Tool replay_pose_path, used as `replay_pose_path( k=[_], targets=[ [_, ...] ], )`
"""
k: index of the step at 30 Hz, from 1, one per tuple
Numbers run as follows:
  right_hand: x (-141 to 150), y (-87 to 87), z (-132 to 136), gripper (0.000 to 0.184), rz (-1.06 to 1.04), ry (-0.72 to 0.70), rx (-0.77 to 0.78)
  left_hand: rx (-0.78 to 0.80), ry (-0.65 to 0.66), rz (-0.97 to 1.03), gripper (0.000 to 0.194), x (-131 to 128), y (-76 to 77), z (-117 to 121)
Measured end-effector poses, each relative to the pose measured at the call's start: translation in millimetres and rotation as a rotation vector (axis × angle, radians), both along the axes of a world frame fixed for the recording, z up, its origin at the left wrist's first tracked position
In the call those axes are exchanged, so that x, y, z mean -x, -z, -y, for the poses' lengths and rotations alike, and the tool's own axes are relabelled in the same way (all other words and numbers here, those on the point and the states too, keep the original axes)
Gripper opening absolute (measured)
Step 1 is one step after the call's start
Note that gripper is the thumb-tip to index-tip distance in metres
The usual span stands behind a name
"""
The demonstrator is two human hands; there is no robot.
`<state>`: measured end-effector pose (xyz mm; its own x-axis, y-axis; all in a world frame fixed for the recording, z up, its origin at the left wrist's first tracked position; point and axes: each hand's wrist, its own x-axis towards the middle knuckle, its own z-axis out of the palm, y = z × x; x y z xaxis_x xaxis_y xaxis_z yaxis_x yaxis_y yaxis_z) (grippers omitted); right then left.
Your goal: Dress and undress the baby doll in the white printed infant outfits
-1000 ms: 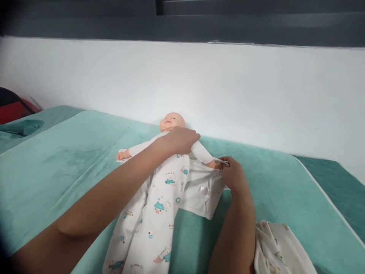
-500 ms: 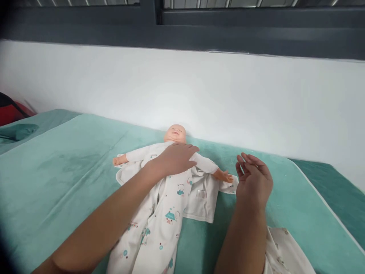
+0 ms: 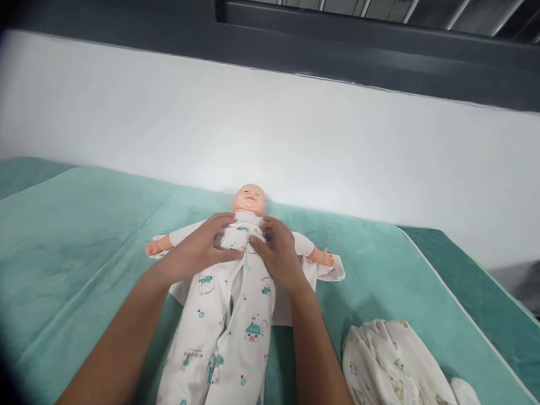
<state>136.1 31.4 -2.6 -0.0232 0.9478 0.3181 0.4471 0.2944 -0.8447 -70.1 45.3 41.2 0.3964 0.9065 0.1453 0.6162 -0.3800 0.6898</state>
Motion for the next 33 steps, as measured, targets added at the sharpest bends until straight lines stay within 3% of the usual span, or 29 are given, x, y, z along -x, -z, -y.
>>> replay_pose_path(
  k=[3,9,13,19,23,28,33],
  targets=[
    [2,-0.8,2,0.030,-0.018,-0.037,0.030,0.049,0.017,0.008,0.066,3,-2.9,3],
    [8,-8.6,9,0.025,-0.078,-0.093,0.032,-0.112,0.047,-0.050,0.019,-7,-4.9,9],
    [8,-12.3,12,0.030,-0.086,-0.098,0.016,-0.270,0.024,-0.128,0.022,-13,-3.4,9],
    [-1,-19.6,12,0.020,0.142,-0.157,-0.052,-0.485,-0.074,-0.208,0.018,-25,5.0,5],
    [-2,-21.2,11,0.020,0.129,-0.145,-0.011,-0.524,-0.104,-0.165,0.022,-28,13.3,3],
    [2,-14.8,8,0.039,0.099,-0.067,0.090,-0.565,-0.259,-0.155,0.024,-28,29.7,-3],
    [2,-11.7,10,0.052,0.174,-0.001,0.035,-0.501,-0.389,-0.206,0.032,-28,39.1,3]
  ],
)
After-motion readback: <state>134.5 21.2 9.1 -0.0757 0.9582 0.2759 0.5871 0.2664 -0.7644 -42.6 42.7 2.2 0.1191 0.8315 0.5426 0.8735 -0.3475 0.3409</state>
